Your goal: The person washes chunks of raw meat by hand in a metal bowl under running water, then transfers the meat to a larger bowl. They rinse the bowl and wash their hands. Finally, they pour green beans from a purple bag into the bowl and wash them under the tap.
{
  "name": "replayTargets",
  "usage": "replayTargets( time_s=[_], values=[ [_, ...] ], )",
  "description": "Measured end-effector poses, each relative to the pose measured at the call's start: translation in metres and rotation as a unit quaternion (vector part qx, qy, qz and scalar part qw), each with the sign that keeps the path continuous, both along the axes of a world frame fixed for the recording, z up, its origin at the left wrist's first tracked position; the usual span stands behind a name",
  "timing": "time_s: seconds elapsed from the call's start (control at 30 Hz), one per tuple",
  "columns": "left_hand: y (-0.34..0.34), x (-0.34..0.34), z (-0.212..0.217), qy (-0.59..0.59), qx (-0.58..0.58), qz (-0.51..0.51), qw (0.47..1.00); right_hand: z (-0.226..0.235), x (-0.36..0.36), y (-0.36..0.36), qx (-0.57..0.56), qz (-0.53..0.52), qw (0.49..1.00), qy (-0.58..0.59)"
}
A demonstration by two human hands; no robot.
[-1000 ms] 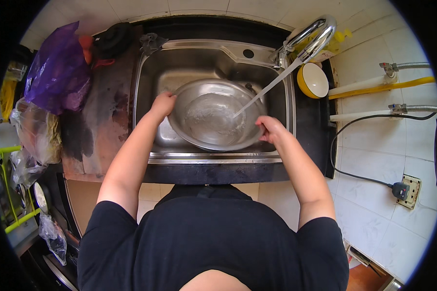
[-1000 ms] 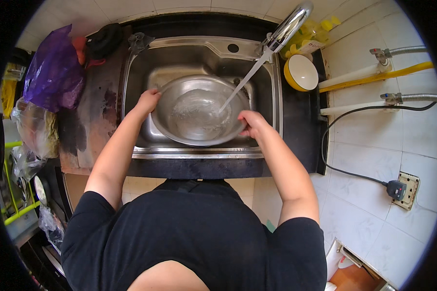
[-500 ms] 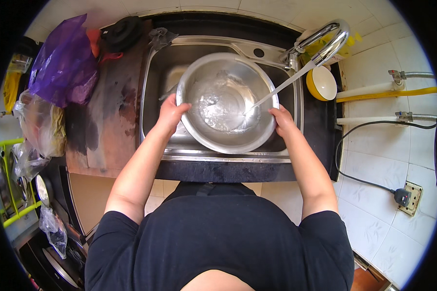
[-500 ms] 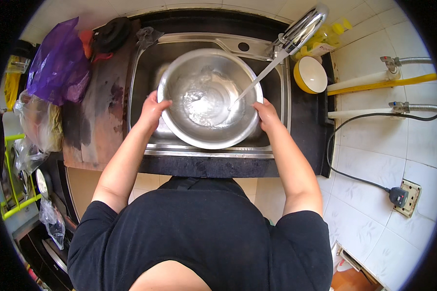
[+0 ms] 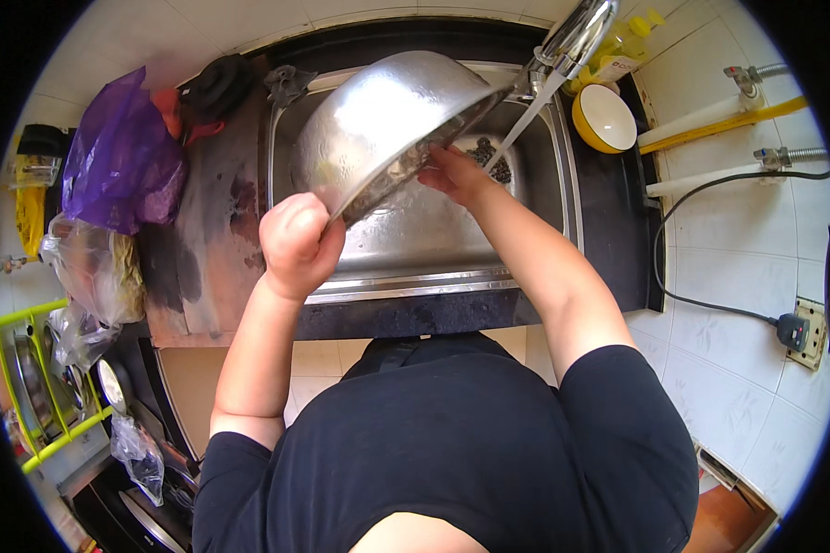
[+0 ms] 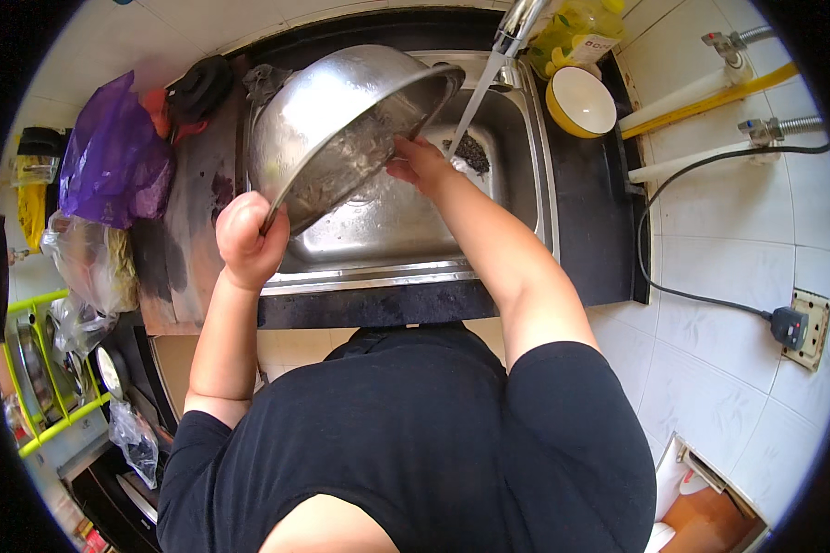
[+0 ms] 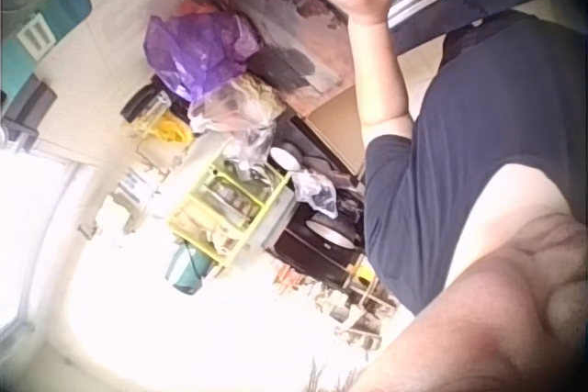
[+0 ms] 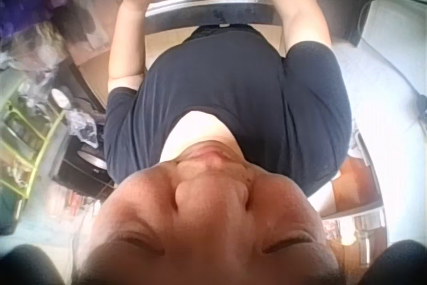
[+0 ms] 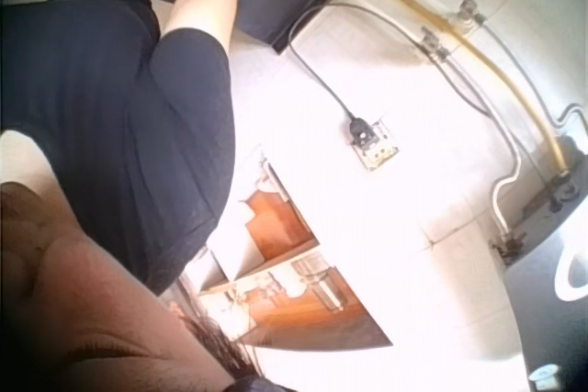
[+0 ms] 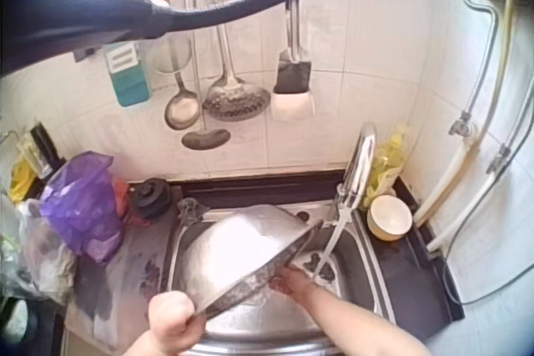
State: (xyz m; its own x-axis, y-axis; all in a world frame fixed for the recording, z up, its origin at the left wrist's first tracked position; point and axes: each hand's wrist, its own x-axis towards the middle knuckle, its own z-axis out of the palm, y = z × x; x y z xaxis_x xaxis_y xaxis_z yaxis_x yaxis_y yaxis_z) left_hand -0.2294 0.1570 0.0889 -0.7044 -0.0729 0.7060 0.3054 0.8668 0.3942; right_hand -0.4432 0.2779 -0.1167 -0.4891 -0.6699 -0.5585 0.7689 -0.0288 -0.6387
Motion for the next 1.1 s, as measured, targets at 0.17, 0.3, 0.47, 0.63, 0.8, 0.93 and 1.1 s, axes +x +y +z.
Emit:
replayTargets(
  time_s=[0.17,0.3,0.47,0.63,0.8,0.93,1.1],
  values=[
    [0.001,0.009,0.005,0.021,-0.010,0.029,0.999,0.014,0.002,-0.005,-0.008,0.036,0.999,-0.003],
    [0.000,0.014,-0.003,0.026,0.004,0.037,0.999,0.009,0.010,-0.004,0.027,0.037,0.999,-0.003],
    [-0.004,0.010,-0.029,0.003,0.134,0.071,0.988,-0.006,0.009,0.015,0.102,0.008,0.995,0.015],
    [-0.033,0.001,-0.090,-0.052,0.600,0.155,0.783,0.007,0.004,0.065,0.083,0.026,0.989,0.116],
    [-0.031,-0.001,-0.137,-0.124,0.773,0.217,0.583,0.063,0.000,0.099,0.028,-0.026,0.998,0.053],
    [-0.021,0.002,-0.170,-0.347,0.710,0.239,0.564,0.105,0.009,0.110,0.049,0.003,0.988,0.146],
    [-0.005,-0.007,-0.235,-0.451,0.606,0.207,0.622,0.145,0.061,0.091,0.037,-0.031,0.942,0.331]
  ],
)
